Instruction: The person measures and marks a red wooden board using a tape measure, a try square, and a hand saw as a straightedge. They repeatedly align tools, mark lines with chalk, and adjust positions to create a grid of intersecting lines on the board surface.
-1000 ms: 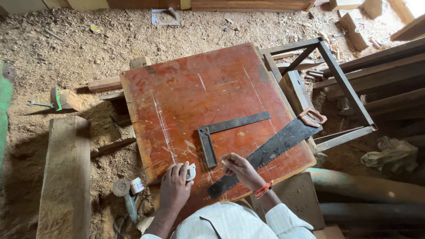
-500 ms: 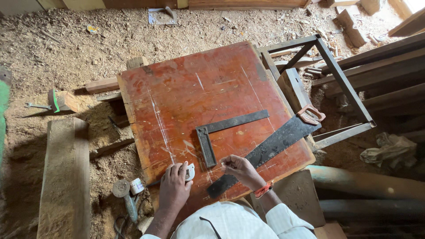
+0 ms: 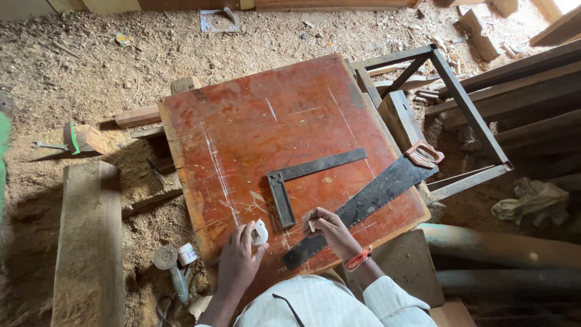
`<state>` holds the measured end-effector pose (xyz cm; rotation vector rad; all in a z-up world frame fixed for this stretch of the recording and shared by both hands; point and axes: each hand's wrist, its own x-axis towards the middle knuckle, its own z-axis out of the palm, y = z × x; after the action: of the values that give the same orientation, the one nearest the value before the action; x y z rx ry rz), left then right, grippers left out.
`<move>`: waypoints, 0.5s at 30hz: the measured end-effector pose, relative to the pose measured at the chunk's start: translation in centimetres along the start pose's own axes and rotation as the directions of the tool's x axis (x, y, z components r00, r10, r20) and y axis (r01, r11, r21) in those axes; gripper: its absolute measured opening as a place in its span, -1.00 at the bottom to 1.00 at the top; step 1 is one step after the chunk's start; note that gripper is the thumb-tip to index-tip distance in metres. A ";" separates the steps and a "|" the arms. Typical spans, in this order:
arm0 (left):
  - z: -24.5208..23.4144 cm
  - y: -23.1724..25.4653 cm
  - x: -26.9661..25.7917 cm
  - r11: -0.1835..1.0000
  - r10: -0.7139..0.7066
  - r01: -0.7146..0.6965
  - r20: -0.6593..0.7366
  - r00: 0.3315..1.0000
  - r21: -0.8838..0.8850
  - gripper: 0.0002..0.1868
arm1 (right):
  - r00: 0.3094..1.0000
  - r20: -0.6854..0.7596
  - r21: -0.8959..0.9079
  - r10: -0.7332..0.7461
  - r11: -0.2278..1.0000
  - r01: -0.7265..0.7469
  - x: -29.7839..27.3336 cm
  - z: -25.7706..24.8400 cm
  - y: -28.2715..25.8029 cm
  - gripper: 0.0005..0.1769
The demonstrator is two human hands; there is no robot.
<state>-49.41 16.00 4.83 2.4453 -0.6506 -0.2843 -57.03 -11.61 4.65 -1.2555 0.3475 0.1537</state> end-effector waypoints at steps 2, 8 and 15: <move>-0.4 0.7 -0.3 0.973 0.008 0.018 0.112 0.994 -0.229 -0.31 | 0.995 0.099 0.052 -0.012 0.999 0.007 -0.1 0.5 0.1 -0.69; -2.4 4.1 -1.2 0.749 0.040 0.116 0.220 0.975 -0.652 -0.37 | 0.954 0.163 -0.202 0.252 0.955 -0.218 -0.6 4.9 -1.7 -0.63; -3.4 4.4 -0.7 0.897 0.130 0.017 0.303 0.944 -0.441 -0.18 | 0.928 0.199 -0.040 0.316 0.949 -0.314 -0.4 5.5 -2.6 -0.72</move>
<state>-50.55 14.92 10.21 1.9541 -0.7062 -0.7410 -55.67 -7.14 8.62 -1.1730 0.3696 0.5562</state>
